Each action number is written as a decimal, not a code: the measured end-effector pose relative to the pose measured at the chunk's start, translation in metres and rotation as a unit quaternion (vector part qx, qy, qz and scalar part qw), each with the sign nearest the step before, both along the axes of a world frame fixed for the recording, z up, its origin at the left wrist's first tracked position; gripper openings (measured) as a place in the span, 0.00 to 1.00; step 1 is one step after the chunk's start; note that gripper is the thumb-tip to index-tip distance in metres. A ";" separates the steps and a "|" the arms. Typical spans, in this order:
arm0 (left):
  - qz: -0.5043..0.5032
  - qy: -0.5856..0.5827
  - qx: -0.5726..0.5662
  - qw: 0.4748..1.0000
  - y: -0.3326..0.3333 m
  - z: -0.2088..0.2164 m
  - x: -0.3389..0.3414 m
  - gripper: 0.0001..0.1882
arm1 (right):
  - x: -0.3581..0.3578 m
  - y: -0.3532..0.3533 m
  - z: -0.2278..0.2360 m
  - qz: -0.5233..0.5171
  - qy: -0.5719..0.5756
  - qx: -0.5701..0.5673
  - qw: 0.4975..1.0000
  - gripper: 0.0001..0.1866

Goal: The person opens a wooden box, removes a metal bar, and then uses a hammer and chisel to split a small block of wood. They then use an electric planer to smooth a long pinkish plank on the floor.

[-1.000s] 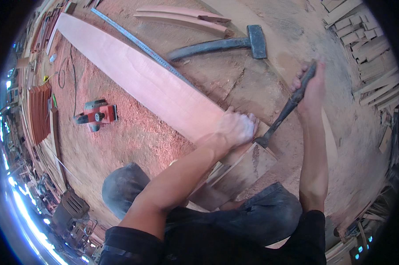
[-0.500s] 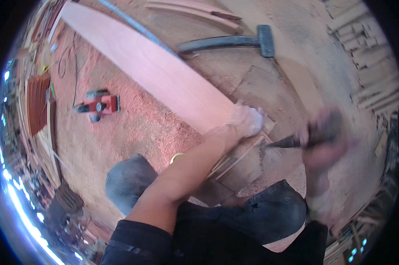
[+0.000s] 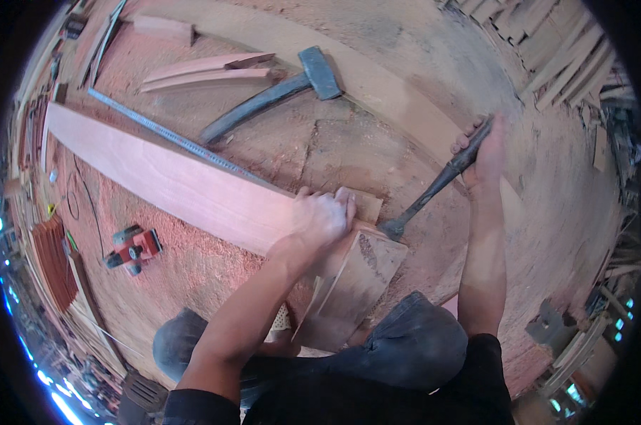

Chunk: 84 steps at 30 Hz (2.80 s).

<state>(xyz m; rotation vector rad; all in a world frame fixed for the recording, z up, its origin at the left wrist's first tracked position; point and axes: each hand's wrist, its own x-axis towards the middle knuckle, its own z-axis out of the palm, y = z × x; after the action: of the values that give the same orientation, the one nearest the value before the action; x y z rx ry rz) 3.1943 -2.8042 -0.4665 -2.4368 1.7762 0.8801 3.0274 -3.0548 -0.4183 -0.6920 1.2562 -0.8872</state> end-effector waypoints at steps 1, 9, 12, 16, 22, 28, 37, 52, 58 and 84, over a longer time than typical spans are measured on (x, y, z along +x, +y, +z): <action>0.004 -0.006 -0.015 1.000 0.000 0.000 0.000 0.17 | -0.004 -0.001 -0.006 0.016 0.003 -0.021 1.000 0.30; 0.025 -0.008 -0.071 0.997 -0.001 -0.004 0.000 0.14 | -0.013 -0.004 -0.005 0.058 0.065 -0.023 0.996 0.25; 0.033 0.077 -0.155 0.984 -0.012 -0.001 0.035 0.21 | -0.013 0.003 -0.004 0.088 0.058 -0.063 0.992 0.25; 0.115 -0.199 -0.234 0.945 -0.043 -0.020 0.138 0.44 | -0.007 0.012 -0.002 0.095 0.029 -0.028 0.995 0.21; 0.097 -0.165 -0.070 0.979 -0.064 -0.067 0.215 0.37 | 0.015 0.028 -0.001 0.102 0.060 -0.135 0.984 0.15; 0.005 -0.165 -0.046 0.985 -0.102 0.013 0.213 0.27 | 0.005 0.021 -0.016 0.063 0.053 -0.092 0.992 0.15; 0.064 0.072 -0.120 0.988 -0.238 0.185 0.147 0.20 | 0.022 0.020 -0.043 0.093 0.042 -0.104 0.989 0.10; -0.187 -0.091 0.016 0.978 -0.308 0.231 0.061 0.36 | 0.014 0.030 -0.047 0.118 0.092 -0.115 0.982 0.06; -0.252 -0.082 0.158 0.951 -0.298 0.207 0.054 0.36 | 0.014 0.032 -0.037 0.108 0.046 -0.046 0.992 0.09; -0.209 -0.118 -0.155 0.958 -0.032 0.044 -0.003 0.18 | 0.016 0.012 -0.032 0.087 -0.090 0.100 0.987 0.26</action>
<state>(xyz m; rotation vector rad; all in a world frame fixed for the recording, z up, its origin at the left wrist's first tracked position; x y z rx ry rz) 3.1910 -2.8367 -0.4228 -2.0606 2.3403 0.2803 3.0435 -3.0433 -0.4506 -0.5401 1.0875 -0.6551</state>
